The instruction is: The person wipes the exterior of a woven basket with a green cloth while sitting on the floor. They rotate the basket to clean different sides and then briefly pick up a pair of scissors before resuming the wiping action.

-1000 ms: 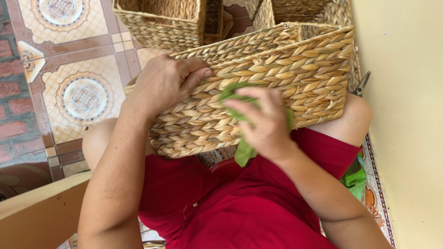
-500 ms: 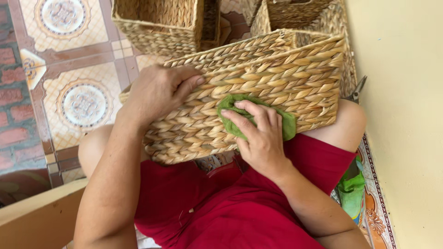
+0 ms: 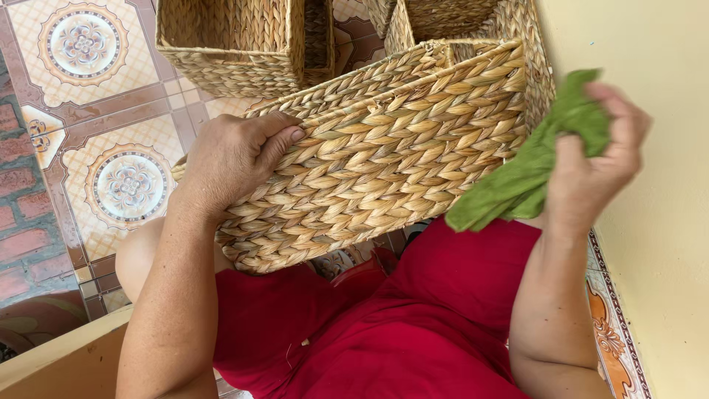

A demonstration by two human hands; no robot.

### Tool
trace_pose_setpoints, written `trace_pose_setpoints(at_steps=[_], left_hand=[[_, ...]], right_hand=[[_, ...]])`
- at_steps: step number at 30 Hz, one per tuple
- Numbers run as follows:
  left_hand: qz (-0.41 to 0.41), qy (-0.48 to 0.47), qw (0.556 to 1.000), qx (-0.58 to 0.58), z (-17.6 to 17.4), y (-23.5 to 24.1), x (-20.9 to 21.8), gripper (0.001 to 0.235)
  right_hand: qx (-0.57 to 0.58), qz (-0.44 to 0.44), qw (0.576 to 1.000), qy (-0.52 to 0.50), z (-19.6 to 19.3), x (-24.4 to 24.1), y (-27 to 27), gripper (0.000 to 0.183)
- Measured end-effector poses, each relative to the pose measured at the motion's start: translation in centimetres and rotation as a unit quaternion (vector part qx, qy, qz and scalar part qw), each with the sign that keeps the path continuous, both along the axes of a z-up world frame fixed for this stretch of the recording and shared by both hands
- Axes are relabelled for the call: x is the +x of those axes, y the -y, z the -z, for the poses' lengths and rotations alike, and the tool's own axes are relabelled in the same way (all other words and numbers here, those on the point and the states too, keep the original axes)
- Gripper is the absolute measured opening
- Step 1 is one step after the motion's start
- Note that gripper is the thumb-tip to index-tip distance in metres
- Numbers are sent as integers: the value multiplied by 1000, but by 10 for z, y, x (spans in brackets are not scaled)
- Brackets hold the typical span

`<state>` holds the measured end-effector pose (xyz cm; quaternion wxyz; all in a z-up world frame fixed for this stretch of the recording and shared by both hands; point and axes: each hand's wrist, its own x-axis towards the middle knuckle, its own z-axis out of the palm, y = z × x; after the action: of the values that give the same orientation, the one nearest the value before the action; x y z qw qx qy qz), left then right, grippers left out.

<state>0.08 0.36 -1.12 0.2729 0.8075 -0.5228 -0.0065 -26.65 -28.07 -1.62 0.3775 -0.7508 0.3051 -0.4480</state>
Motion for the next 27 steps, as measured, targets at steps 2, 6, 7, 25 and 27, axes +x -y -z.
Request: trace_pose_setpoints(at_steps=[2, 6, 7, 25, 27], left_hand=[[-1, -15, 1000, 1, 1, 1, 0, 24], [-3, -19, 1000, -17, 0, -1, -1, 23], [-1, -17, 1000, -18, -1, -1, 1, 23], [136, -121, 983, -39, -18, 107, -15, 39], [88, -150, 984, 41, -9, 153, -28, 40]], right_hand=[[92, -40, 990, 96, -13, 2, -10, 50], [-349, -36, 912, -211, 2, 14, -36, 43], [-309, -46, 931, -186, 8, 15, -29, 45], [391, -185, 901, 39, 51, -15, 45, 49], [405, -156, 900, 28, 46, -16, 38, 49]])
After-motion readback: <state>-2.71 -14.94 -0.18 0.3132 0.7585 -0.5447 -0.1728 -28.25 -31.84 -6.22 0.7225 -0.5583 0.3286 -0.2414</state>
